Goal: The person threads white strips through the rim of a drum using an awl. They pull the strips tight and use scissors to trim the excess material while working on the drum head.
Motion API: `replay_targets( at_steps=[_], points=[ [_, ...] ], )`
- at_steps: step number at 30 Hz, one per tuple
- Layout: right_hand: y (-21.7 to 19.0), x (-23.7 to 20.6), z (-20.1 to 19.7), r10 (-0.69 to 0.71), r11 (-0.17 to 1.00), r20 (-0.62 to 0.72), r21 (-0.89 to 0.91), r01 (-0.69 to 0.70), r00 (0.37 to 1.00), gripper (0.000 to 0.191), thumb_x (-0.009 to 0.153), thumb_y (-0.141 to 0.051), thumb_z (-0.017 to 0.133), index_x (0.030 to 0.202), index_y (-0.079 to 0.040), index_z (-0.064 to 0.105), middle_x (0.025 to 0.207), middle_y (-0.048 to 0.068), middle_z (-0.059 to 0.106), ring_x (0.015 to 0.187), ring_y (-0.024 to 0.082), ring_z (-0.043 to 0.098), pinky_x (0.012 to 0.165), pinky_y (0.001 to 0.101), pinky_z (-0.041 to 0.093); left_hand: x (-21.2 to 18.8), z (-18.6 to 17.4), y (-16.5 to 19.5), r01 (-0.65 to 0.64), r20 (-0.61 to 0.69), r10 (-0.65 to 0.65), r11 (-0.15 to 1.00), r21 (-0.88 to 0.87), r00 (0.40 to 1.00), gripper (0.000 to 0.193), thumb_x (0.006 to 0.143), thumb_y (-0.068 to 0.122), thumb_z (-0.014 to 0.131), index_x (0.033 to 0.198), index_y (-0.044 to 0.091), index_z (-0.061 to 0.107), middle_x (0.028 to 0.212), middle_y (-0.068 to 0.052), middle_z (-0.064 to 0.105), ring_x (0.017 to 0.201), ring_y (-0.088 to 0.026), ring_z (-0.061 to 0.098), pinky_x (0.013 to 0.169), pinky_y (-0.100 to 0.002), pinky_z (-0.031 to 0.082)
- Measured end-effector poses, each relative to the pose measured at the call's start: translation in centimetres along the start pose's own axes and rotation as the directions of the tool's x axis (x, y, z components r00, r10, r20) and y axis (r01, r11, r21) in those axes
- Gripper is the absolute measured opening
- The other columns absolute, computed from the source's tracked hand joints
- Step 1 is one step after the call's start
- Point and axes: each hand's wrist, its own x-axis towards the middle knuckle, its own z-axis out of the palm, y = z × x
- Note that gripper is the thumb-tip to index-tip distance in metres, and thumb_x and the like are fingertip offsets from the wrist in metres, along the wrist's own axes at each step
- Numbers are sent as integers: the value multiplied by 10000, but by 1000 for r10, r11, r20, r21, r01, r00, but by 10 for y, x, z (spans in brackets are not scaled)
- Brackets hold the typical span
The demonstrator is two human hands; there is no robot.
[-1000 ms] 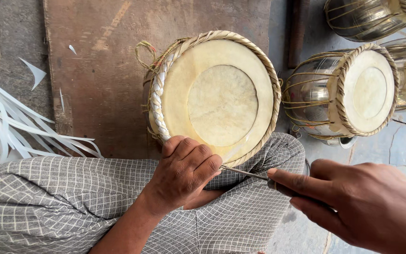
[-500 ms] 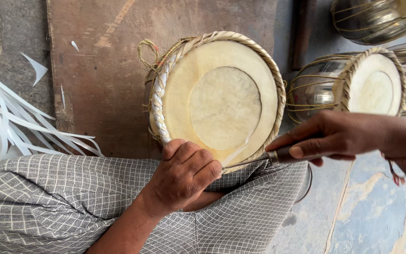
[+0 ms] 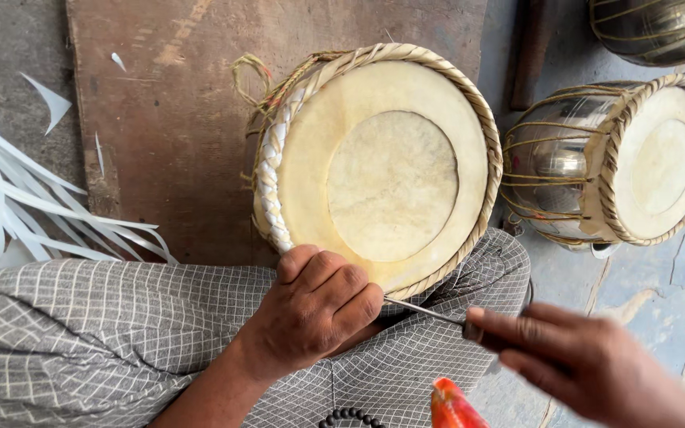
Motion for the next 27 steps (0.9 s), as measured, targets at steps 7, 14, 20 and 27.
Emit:
replay_targets(
  at_steps=[7, 14, 20, 27],
  points=[
    [12, -29, 119, -45, 999, -507, -22, 39, 861, 572, 803, -137, 782, 1356, -184, 647, 892, 32, 721, 735, 143, 751, 622, 311, 602, 7, 1, 5, -10, -32, 8, 998, -69, 999, 347, 801, 420, 808, 975, 171, 639, 940, 21, 600, 974, -176, 572, 934, -395, 355],
    [0, -25, 150, 183, 963, -587, 267, -24, 789, 592, 826, -156, 791, 1393, -234, 641, 885, 37, 673, 657, 156, 628, 573, 321, 517, 11, 3, 15, -12, -64, 10, 1000, -24, 998, 374, 713, 221, 910, 986, 163, 660, 993, 7, 603, 1019, -202, 577, 956, -410, 341],
    [-8, -11, 179, 111, 985, -684, 170, 9, 721, 630, 873, -232, 767, 1470, -231, 565, 913, -2, 638, 642, 70, 564, 548, 239, 472, 14, 5, 21, -16, -75, 16, 1000, 0, 997, 389, 693, 203, 922, 969, 160, 651, 970, 7, 597, 1003, -201, 575, 954, -409, 346],
    [-9, 3, 196, 385, 308, -298, 934, 183, 874, 694, 904, -218, 722, 1557, -197, 490, 782, 41, 567, 491, 80, 491, 422, 232, 381, 21, 3, 29, -21, -83, 24, 999, 35, 996, 325, 709, 216, 867, 940, 165, 644, 936, 4, 607, 983, -222, 576, 933, -423, 346]
  ],
)
